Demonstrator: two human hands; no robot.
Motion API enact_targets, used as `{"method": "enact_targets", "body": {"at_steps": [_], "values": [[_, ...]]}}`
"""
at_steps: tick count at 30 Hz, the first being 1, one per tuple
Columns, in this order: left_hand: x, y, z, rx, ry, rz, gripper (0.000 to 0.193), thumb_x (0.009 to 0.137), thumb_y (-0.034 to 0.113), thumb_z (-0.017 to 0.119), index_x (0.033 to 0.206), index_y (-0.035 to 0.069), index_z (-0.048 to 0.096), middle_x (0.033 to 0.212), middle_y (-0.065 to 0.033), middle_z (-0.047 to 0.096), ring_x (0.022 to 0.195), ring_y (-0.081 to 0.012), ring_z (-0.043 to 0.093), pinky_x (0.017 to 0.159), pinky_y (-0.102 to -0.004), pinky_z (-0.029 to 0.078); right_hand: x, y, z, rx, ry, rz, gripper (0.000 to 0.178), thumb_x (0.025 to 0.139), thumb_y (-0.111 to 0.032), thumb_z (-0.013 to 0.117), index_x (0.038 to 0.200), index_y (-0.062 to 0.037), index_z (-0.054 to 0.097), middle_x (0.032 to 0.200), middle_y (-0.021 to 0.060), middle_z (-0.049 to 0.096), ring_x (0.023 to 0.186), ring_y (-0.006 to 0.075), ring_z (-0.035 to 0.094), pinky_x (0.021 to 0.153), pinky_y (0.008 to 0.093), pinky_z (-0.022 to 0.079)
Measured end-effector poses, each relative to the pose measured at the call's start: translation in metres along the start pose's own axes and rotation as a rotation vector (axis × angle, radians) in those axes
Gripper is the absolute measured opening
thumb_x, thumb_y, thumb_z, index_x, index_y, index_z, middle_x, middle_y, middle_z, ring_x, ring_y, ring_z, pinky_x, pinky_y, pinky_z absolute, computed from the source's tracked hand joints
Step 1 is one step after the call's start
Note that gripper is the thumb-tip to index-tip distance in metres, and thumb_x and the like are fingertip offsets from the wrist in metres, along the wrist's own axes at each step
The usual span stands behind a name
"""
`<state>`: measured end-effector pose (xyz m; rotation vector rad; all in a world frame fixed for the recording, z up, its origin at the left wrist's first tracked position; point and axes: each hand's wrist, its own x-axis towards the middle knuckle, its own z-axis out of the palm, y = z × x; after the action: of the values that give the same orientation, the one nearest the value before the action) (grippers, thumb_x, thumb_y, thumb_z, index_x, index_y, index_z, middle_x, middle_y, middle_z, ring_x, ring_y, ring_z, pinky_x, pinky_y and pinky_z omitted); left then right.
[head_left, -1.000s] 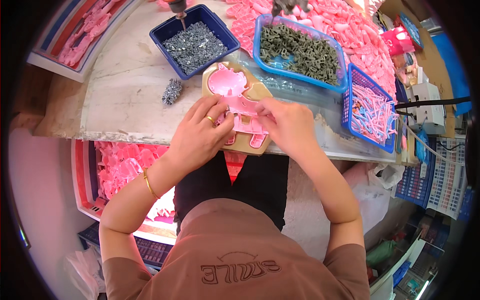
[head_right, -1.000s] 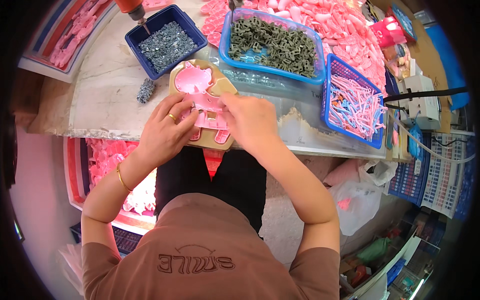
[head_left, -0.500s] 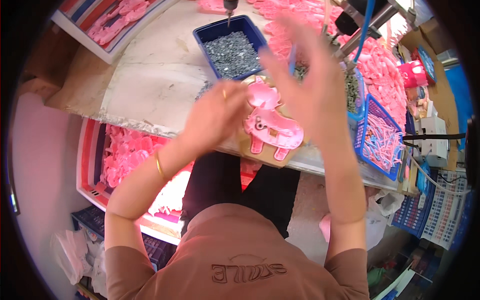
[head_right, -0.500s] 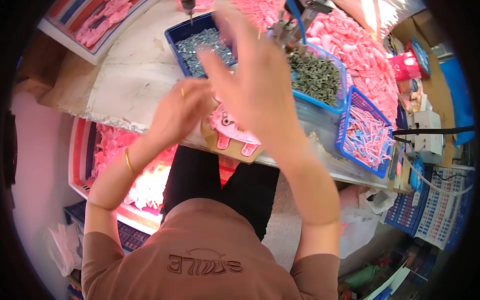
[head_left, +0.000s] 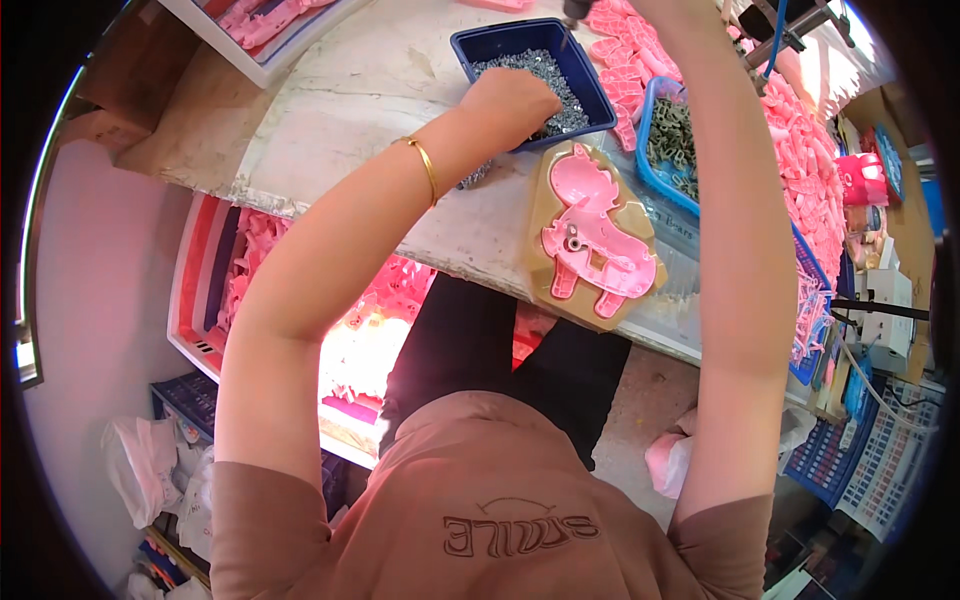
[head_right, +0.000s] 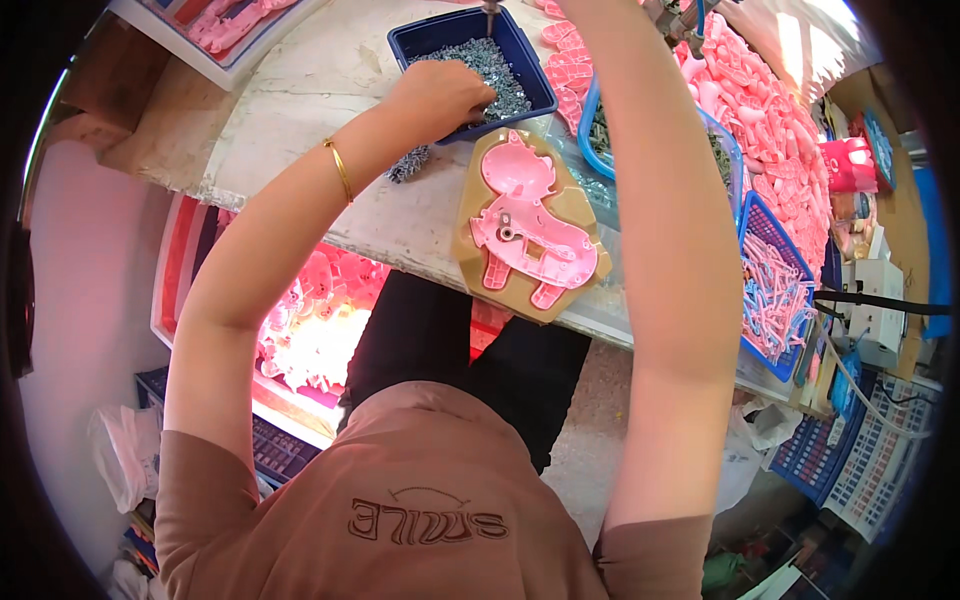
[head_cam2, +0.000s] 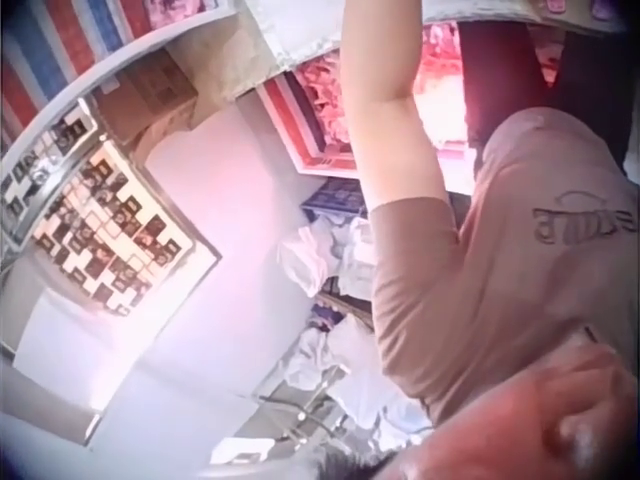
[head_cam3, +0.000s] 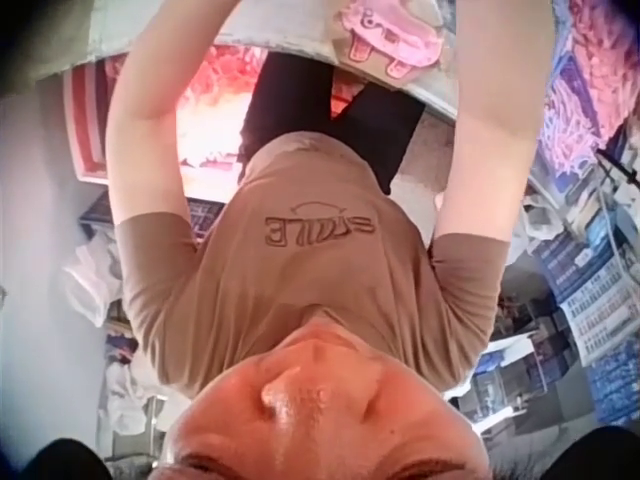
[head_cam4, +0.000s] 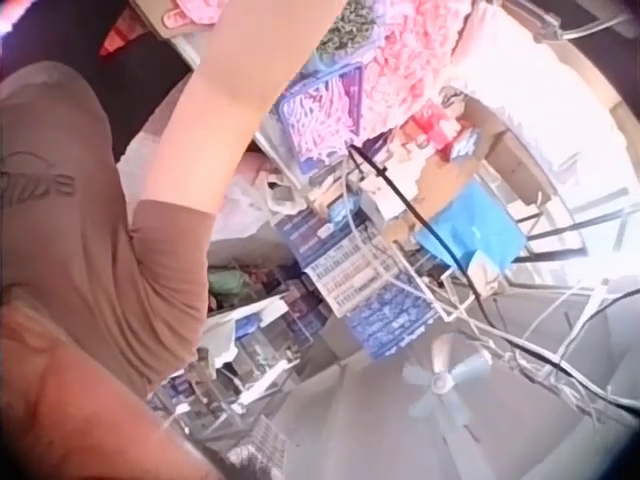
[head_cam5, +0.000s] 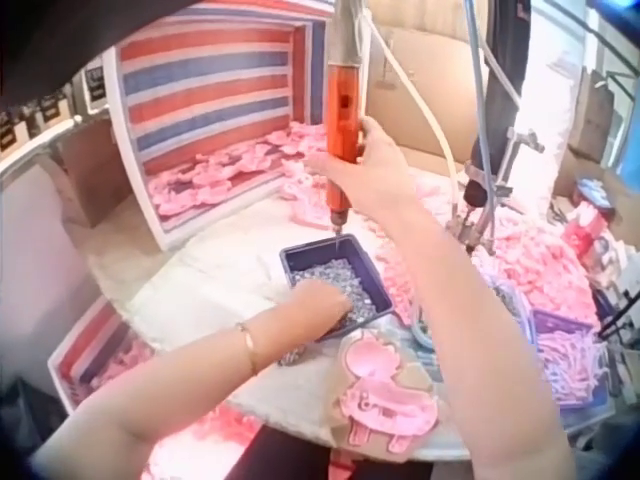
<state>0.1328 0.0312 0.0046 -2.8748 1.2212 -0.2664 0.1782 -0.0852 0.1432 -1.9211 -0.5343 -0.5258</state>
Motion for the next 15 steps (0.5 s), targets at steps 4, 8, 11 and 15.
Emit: {"method": "enact_targets", "body": {"at_steps": [4,8,11,15], "values": [[0.008,0.003,-0.003,-0.012,-0.009,-0.09,0.012,0.081,0.022,0.069,0.081,0.01,0.072,0.083,-0.0094,0.072,0.088,-0.0291,0.07,0.071,-0.0413,0.056,-0.022,-0.016,-0.035,0.038,0.008,0.126,0.055,0.081,-0.022,0.082,0.123,0.0003,0.055,0.101,0.0087,0.068,0.089,0.0166,0.065,0.083,0.0305,0.053],[0.001,-0.007,0.007,-0.058,-0.026,-0.058,0.032,0.082,0.039,0.07,0.096,0.011,0.068,0.09,-0.0066,0.07,0.097,-0.0287,0.065,0.078,-0.0415,0.055,-0.026,-0.019,-0.027,0.045,-0.037,0.097,0.053,0.082,-0.021,0.081,0.123,0.0012,0.056,0.103,0.0084,0.068,0.092,0.0159,0.065,0.084,0.0301,0.052],[0.013,0.003,0.022,-0.114,0.036,-0.077,0.02,0.081,0.028,0.071,0.091,0.011,0.068,0.09,-0.0107,0.069,0.094,-0.031,0.066,0.077,-0.043,0.056,-0.041,-0.017,-0.047,0.006,-0.09,0.113,0.051,0.087,-0.025,0.075,0.127,0.0009,0.055,0.111,0.0099,0.066,0.102,0.0153,0.063,0.089,0.0294,0.049],[0.013,0.025,0.015,-0.108,0.125,-0.214,0.009,0.078,0.011,0.065,0.083,0.012,0.073,0.089,-0.0091,0.073,0.093,-0.0268,0.068,0.074,-0.0396,0.057,-0.063,0.002,-0.079,-0.108,-0.038,0.18,0.06,0.087,-0.033,0.074,0.13,0.0025,0.053,0.109,0.0093,0.065,0.1,0.0161,0.064,0.092,0.0307,0.048]]}}
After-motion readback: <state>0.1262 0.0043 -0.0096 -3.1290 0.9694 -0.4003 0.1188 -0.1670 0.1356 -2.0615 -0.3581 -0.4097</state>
